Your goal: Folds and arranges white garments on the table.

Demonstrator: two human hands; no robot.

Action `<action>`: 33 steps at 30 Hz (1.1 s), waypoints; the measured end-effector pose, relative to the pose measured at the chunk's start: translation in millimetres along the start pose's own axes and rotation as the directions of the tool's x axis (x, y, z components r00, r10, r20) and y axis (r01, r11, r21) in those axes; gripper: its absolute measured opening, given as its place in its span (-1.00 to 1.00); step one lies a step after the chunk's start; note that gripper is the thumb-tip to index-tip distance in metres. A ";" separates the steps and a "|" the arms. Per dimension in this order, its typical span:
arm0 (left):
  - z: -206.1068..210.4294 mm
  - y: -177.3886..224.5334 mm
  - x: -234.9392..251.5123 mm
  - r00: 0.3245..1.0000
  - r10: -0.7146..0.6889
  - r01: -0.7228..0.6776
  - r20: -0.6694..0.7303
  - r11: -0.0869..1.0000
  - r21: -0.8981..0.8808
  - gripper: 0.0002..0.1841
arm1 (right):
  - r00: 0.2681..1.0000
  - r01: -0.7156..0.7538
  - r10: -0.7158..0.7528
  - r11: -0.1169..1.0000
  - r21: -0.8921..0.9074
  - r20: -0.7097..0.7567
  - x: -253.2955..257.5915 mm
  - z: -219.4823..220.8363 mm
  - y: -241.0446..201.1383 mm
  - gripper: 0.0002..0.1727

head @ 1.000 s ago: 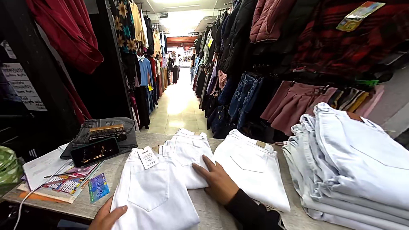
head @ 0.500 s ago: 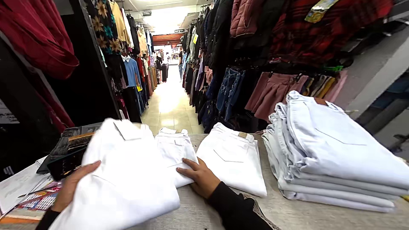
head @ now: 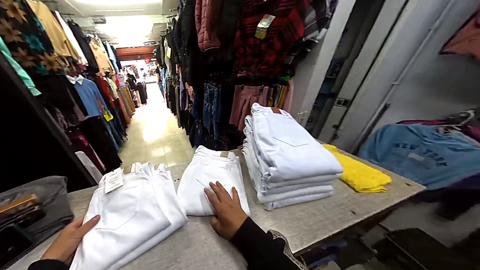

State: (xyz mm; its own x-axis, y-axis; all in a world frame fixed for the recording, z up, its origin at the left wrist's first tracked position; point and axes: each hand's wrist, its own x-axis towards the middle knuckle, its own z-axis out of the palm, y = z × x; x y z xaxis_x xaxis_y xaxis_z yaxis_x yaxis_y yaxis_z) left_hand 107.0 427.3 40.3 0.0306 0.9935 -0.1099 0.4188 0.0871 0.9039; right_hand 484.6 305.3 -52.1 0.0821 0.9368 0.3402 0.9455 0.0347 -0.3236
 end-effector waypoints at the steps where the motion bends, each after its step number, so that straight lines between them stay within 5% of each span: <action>1: 0.8 -2.6 -0.3 1.000 0.008 -0.008 -0.005 1.000 -0.015 -0.70 | 1.000 -0.007 0.007 1.000 -0.030 0.006 -1.8 0.5 1.8 0.09; 4: -0.6 -5.8 -2.9 0.998 0.036 -0.036 -0.043 0.999 -0.005 -0.71 | 0.999 -0.028 0.032 0.993 -0.115 0.037 5.8 7.7 -3.4 0.04; 11: -4.0 -22.0 -18.2 0.981 0.169 -0.175 -0.091 0.982 -0.063 -0.68 | 0.997 0.070 -0.072 0.989 -0.128 -0.007 29.2 17.8 44.5 -0.43; 20: -2.3 -8.1 11.8 0.993 0.109 -0.109 0.035 0.994 0.001 -0.64 | 0.906 0.421 -0.413 0.901 0.101 -0.091 -8.8 -1.1 78.6 -0.40; 23: 2.5 -3.8 24.3 0.992 0.130 -0.130 0.004 0.987 0.098 -0.64 | 0.924 0.382 -0.380 0.914 0.133 -0.044 -11.7 -3.7 71.4 -0.40; 25: 0.8 -0.5 18.4 0.959 0.268 -0.235 -0.091 0.933 0.274 -0.53 | 0.930 0.364 -0.355 0.924 0.119 -0.095 -13.5 -10.9 67.4 -0.34; 29: 18.7 17.6 -12.5 0.667 0.723 -0.536 -0.179 0.632 0.560 -0.23 | 0.944 0.169 -0.160 0.986 0.006 -0.289 -7.6 -5.0 65.1 -0.22; 33: 77.5 25.9 -32.4 0.834 0.512 -0.517 0.204 0.599 0.611 -0.13 | 0.995 -0.086 0.089 0.992 -0.095 0.034 -3.0 -0.1 57.2 -0.20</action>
State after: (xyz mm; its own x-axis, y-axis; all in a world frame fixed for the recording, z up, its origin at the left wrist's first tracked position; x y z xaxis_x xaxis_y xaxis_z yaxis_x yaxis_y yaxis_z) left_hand 187.2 391.6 35.3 0.4255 0.8583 0.2868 0.7895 -0.5070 0.3458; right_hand 538.5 304.4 -71.6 0.1554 0.9475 0.2794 0.9608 -0.0791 -0.2659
